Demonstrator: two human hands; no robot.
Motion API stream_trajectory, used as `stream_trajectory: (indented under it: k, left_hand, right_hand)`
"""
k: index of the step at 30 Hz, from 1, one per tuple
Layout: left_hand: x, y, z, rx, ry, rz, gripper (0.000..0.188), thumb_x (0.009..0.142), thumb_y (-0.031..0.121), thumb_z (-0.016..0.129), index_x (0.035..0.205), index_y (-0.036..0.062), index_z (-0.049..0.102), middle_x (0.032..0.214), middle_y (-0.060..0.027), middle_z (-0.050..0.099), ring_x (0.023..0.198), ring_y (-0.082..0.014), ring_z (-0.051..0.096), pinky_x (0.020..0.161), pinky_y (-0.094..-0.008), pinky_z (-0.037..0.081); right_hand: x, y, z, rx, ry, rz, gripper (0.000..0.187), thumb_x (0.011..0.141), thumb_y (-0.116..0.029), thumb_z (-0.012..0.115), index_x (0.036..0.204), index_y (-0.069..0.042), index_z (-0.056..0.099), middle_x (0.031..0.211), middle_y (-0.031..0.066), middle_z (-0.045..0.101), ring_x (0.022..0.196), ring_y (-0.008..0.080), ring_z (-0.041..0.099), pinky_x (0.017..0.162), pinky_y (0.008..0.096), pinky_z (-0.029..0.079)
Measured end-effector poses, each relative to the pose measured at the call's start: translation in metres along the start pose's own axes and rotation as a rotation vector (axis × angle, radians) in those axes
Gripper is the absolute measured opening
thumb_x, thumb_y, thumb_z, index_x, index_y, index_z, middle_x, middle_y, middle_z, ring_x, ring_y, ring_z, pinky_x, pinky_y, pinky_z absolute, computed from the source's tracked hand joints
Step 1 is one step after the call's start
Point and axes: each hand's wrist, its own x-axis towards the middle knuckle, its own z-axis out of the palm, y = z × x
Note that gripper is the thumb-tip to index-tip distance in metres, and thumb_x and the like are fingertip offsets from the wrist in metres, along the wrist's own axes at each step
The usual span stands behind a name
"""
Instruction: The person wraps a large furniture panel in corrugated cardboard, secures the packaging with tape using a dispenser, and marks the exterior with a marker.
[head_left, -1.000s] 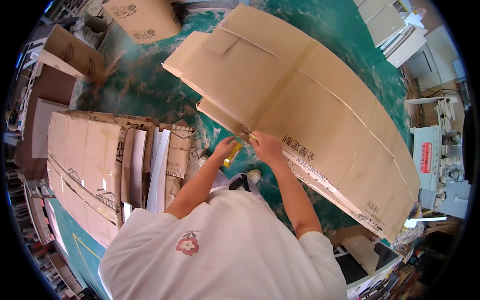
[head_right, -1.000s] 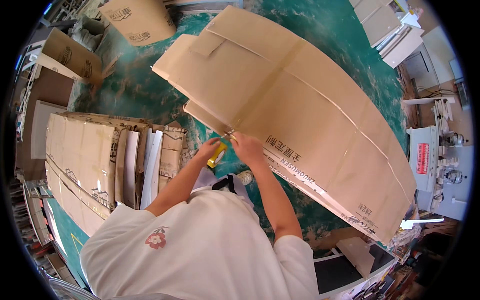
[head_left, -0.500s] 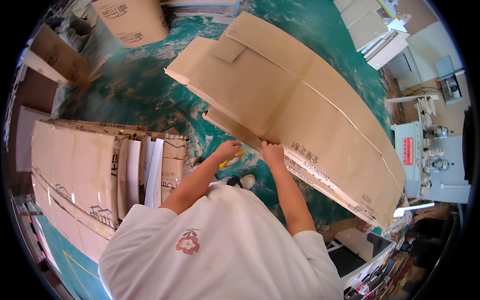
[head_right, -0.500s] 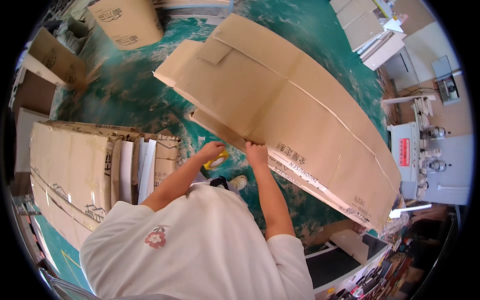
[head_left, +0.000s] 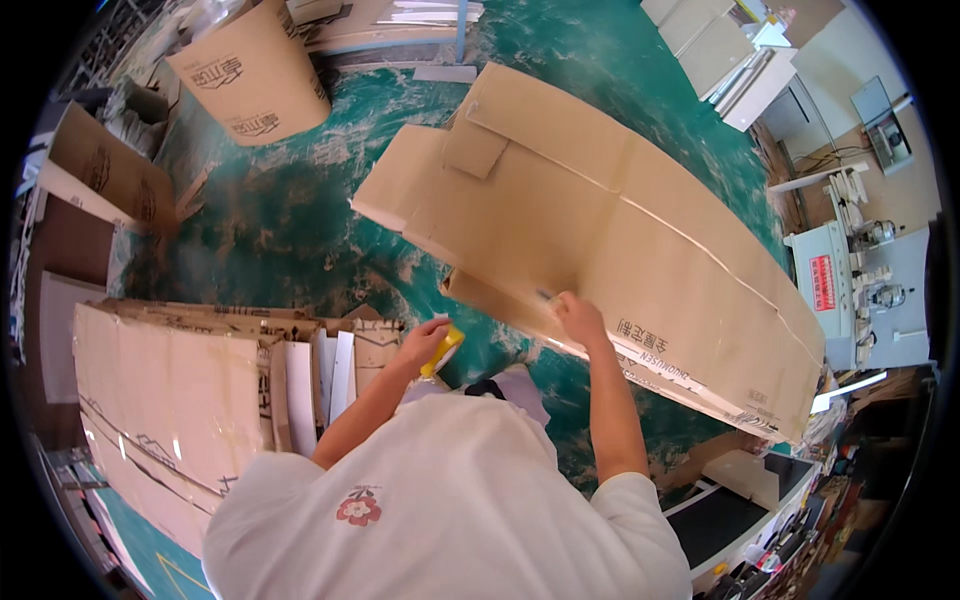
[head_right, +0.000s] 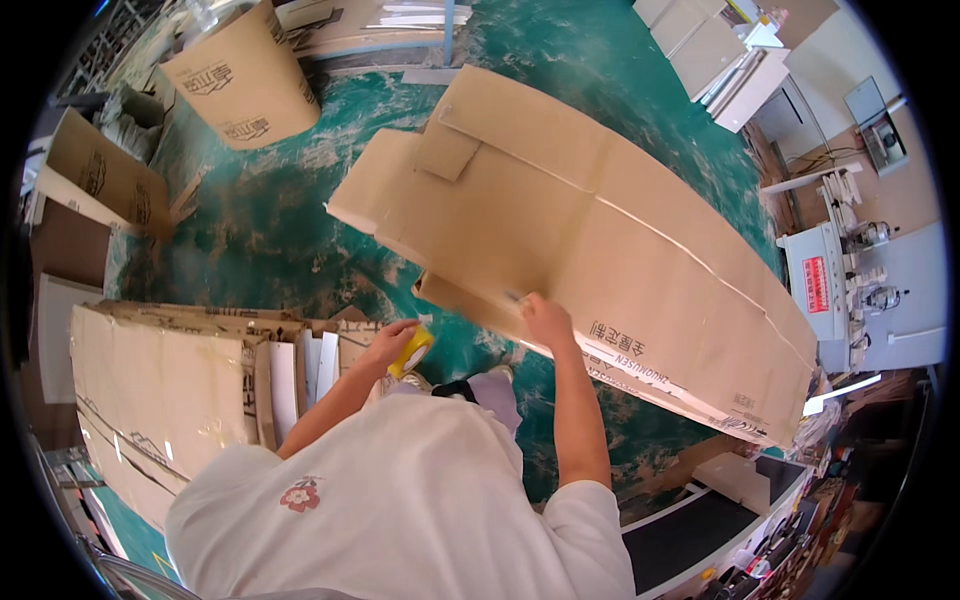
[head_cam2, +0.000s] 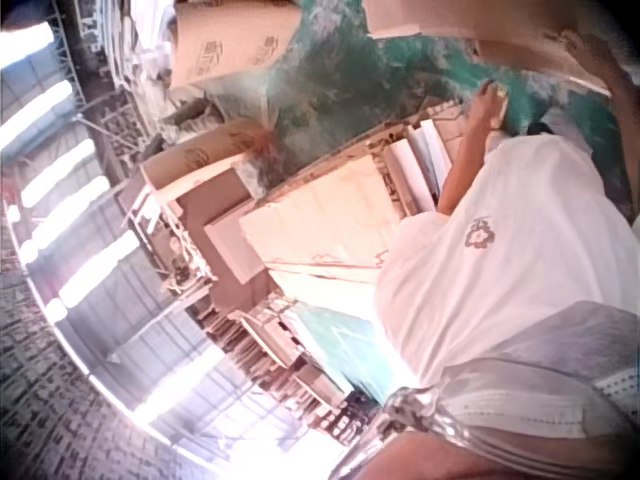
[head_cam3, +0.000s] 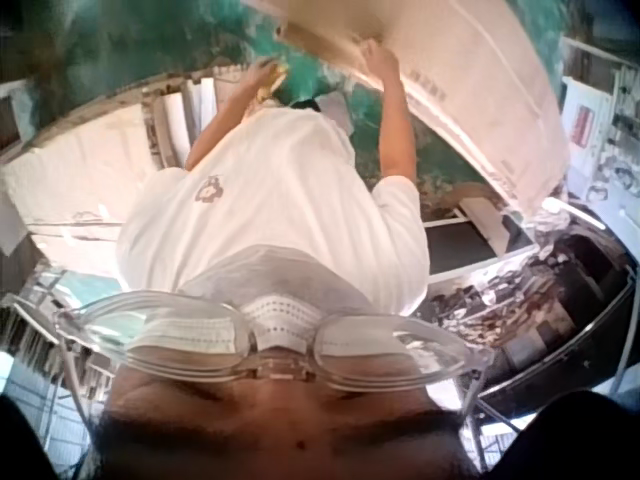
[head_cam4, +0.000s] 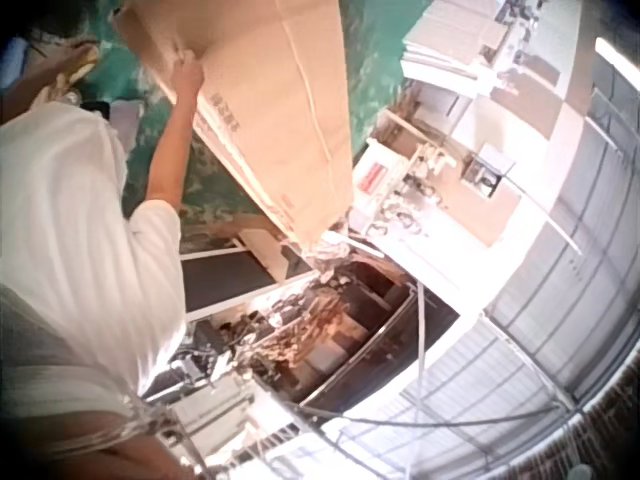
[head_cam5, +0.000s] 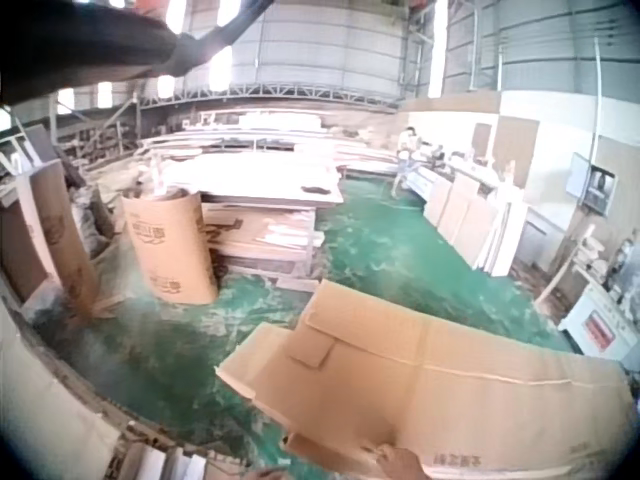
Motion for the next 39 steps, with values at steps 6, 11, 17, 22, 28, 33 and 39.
stream_trajectory:
  k: [6,11,17,22,28,33,39]
  left_hand:
    - [0.031,0.131,0.02,-0.333,-0.113,0.264,0.037,0.102,0.022,0.055,0.135,0.0053,0.058,0.117,-0.0071,0.065,0.105,-0.0118,0.058,0.091,-0.025,0.046]
    - [0.099,0.165,0.027,-0.3,-0.11,0.356,0.055,0.098,0.018,0.062,0.147,0.0058,0.042,0.11,-0.0063,0.063,0.1,-0.0127,0.057,0.087,-0.0261,0.048]
    - [0.147,0.199,0.009,-0.112,0.125,0.364,0.063,0.093,0.015,0.067,0.148,0.0037,0.038,0.089,-0.0013,0.054,0.08,-0.0099,0.051,0.07,-0.025,0.044]
    - [0.16,0.185,0.012,-0.206,0.065,0.226,0.06,0.093,0.015,0.067,0.146,0.0028,0.041,0.086,0.0004,0.049,0.078,-0.0096,0.048,0.071,-0.025,0.043]
    - [0.141,0.154,-0.005,0.078,-0.061,0.286,0.058,0.09,0.031,0.069,0.136,0.0008,0.05,0.12,-0.0174,0.061,0.11,-0.0297,0.059,0.094,-0.0391,0.045]
    - [0.182,0.17,-0.03,0.57,-0.246,0.714,0.064,0.088,0.05,0.065,0.127,-0.0006,0.056,0.129,-0.0223,0.057,0.119,-0.0399,0.054,0.105,-0.0494,0.039]
    - [0.218,0.188,-0.057,0.726,-0.621,0.839,0.052,0.085,0.035,0.072,0.124,0.0028,0.058,0.131,-0.0209,0.055,0.121,-0.0391,0.053,0.103,-0.0506,0.04]
  right_hand:
    - [0.069,-0.046,-0.03,0.304,0.373,-0.513,0.043,0.086,-0.03,0.072,0.117,-0.002,0.06,0.116,0.011,0.066,0.106,0.0335,0.062,0.091,0.0395,0.048]
    - [0.147,-0.152,-0.088,0.321,0.032,-0.626,0.022,0.081,-0.023,0.073,0.093,-0.006,0.067,0.09,0.0133,0.068,0.088,0.0257,0.066,0.078,0.0387,0.051]
    - [0.427,-0.16,-0.304,0.137,0.835,-0.507,0.025,0.084,-0.032,0.071,0.081,-0.008,0.062,0.085,0.0116,0.063,0.079,0.034,0.064,0.071,0.0434,0.05]
    - [0.584,-0.113,-0.325,0.029,0.656,-0.251,0.024,0.081,-0.036,0.075,0.088,-0.014,0.068,0.104,0.0084,0.061,0.104,0.0291,0.06,0.083,0.046,0.05]
    - [0.619,-0.14,-0.272,-0.058,0.071,0.206,0.048,0.093,-0.043,0.055,0.126,-0.01,0.064,0.143,0.013,0.053,0.131,0.0303,0.051,0.103,0.046,0.045]
    - [0.601,-0.167,-0.254,-0.089,0.082,0.122,0.07,0.098,-0.061,0.028,0.128,-0.008,0.064,0.138,0.0153,0.057,0.127,0.0323,0.054,0.103,0.0481,0.043]
    - [0.513,-0.144,-0.184,-0.087,0.837,-0.193,0.054,0.097,-0.049,0.051,0.123,-0.004,0.064,0.127,0.0155,0.064,0.121,0.0333,0.056,0.105,0.0463,0.041]
